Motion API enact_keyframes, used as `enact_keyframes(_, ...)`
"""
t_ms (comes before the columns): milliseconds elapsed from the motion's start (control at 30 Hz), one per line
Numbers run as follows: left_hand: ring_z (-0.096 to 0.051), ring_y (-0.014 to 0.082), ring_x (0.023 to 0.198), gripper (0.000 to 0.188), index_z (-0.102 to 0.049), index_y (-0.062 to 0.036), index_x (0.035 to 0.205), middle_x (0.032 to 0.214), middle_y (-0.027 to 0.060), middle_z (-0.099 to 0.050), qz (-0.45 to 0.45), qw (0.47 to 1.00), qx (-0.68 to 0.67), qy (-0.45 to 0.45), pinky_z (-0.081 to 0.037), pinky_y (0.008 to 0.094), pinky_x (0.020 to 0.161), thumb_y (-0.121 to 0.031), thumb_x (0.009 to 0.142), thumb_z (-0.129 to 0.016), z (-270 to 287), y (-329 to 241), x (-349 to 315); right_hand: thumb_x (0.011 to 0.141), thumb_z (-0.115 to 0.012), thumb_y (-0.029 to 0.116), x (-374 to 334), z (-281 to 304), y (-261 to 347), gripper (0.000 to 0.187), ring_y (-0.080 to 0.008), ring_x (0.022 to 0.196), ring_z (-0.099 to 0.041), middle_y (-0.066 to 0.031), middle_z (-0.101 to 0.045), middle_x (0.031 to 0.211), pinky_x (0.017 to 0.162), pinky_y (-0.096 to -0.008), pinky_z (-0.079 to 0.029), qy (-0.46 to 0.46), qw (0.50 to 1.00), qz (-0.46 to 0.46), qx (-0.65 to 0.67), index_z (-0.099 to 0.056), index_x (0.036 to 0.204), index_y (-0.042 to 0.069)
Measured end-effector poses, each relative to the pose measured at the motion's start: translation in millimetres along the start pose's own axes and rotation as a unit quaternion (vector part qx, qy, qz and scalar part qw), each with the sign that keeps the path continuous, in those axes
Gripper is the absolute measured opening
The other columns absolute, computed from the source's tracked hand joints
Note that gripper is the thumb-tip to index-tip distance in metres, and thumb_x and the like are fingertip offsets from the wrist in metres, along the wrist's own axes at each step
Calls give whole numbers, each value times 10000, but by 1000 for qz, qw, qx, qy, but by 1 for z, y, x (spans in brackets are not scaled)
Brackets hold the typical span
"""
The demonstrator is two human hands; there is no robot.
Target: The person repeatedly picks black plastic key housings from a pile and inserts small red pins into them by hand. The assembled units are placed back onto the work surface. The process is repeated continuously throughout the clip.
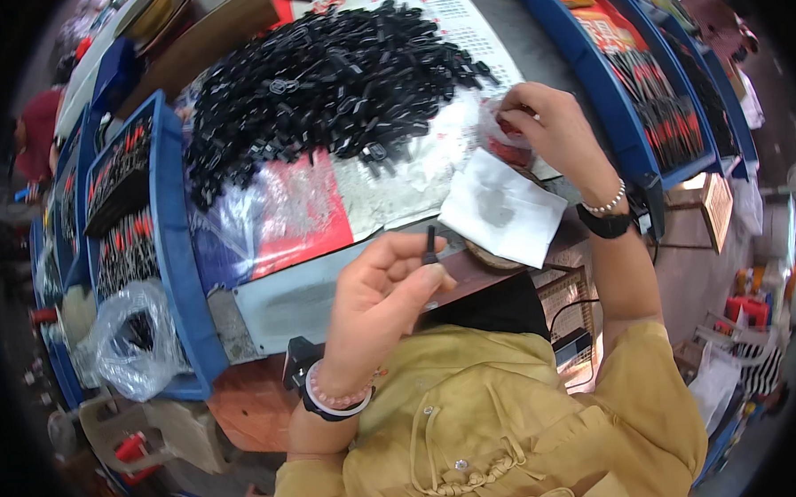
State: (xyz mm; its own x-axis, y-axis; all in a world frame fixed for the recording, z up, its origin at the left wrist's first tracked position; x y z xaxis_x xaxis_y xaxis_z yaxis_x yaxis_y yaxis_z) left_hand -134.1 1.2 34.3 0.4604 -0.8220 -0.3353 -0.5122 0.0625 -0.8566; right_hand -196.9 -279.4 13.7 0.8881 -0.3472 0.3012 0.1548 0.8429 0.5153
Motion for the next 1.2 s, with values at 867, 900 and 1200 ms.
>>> enact_keyframes(867, -588, 79, 870, 239, -506, 57, 1156, 973, 55, -603, -29, 995, -93, 16, -475, 212, 768, -42, 944, -556, 24, 9, -25, 881, -605, 19, -2, -2, 6, 99, -94, 657, -623, -71, -625, 748, 601, -228, -485, 8, 984, -129, 125, -586, 888, -77)
enact_keyframes(900, -589, 80, 872, 241, -506, 57, 1157, 974, 57, -604, -34, 995, -88, 16, -475, 212, 769, -44, 944, -557, 23, 9, -26, 877, -610, 21, -1, -3, 7, 105, -91, 657, -620, -67, -624, 750, 594, -225, -482, 10, 983, -141, 121, -585, 890, -80)
enact_keyframes(1200, -611, 99, 899, 266, -502, 59, 1174, 1012, 74, -613, -9, 996, -87, 16, -490, 223, 802, -39, 937, -569, 20, 8, -33, 865, -620, 17, -15, 0, 52, 62, -98, 644, -621, -95, -648, 786, 591, -205, -499, 56, 891, -188, 410, -606, 885, -40)
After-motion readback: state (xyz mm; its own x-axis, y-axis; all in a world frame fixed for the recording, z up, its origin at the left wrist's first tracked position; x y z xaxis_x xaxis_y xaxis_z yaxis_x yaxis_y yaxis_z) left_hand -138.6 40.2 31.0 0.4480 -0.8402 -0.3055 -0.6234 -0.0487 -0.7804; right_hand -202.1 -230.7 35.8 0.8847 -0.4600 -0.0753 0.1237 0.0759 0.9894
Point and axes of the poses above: each hand's wrist, its own x-axis towards the middle knuckle, its own z-axis out of the back of the hand, y = z × x, the point moved 1 cm from there along x, towards the middle knuckle
